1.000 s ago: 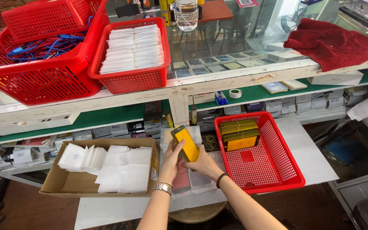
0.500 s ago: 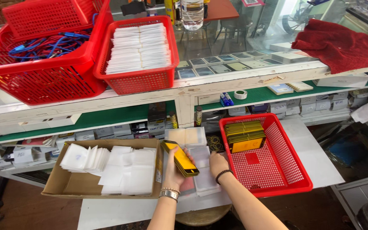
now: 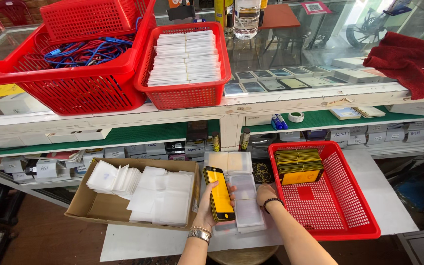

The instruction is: The person picks yellow phone screen protectors and white paper sleeves from a cardboard box and plastic containers, inserts each protector into a paper sleeve, and places the sleeved protectors into a red plastic basket, repeating the packing cycle one item at a time.

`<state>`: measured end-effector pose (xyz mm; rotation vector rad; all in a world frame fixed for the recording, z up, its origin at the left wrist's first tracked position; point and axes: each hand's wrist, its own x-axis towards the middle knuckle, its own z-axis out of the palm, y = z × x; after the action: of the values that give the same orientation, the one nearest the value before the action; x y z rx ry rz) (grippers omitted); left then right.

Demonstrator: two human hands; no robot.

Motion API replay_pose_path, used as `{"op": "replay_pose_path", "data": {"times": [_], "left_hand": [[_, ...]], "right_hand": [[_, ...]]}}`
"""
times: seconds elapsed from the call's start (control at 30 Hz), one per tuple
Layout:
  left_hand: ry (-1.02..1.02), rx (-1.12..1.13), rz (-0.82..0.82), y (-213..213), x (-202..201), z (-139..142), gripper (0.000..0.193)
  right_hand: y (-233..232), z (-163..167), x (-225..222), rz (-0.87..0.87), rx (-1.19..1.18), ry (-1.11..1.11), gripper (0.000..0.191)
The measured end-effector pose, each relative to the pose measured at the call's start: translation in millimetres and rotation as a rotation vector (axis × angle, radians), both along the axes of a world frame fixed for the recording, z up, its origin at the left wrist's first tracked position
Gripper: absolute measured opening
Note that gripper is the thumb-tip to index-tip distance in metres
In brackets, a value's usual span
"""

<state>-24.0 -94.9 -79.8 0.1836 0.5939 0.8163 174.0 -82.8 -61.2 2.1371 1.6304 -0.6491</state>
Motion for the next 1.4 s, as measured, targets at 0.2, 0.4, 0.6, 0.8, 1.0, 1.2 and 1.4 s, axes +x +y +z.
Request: {"op": "replay_pose_path", "data": {"times": [0.2, 0.4, 0.6, 0.8, 1.0, 1.2, 1.4], "left_hand": [[0.107, 0.091, -0.005, 2, 5, 15, 0.051], [-0.013, 0.22, -0.037, -7, 15, 37, 0.065], [-0.011, 0.248, 0.044, -13, 23, 48, 0.064], [-0.197, 0.302, 0.024, -16, 9, 46, 0.066], [0.392, 0.375, -0.275, -21, -13, 30, 0.074], [0.699, 0.431, -0.492, -6, 4, 16, 0.084], [0.273, 0.278, -0.19, 5, -9, 21, 0.068]], "right_hand": [[5, 12, 11, 0.106, 0.661, 0.291, 0.015], [12, 48, 22, -0.057, 0.403, 1.15, 0.02], [-5, 54, 20, 0.006, 0.633, 1.149, 0.017], [-8, 20, 42, -0.16, 0.403, 1.179, 0.019], [15, 38, 68, -0.722, -0.053, 2.218, 0.036], [-1, 102, 18, -0.129, 0.14, 1.264, 0.044], [-11, 79, 36, 0.163, 0.333, 1.186, 0.041]]}}
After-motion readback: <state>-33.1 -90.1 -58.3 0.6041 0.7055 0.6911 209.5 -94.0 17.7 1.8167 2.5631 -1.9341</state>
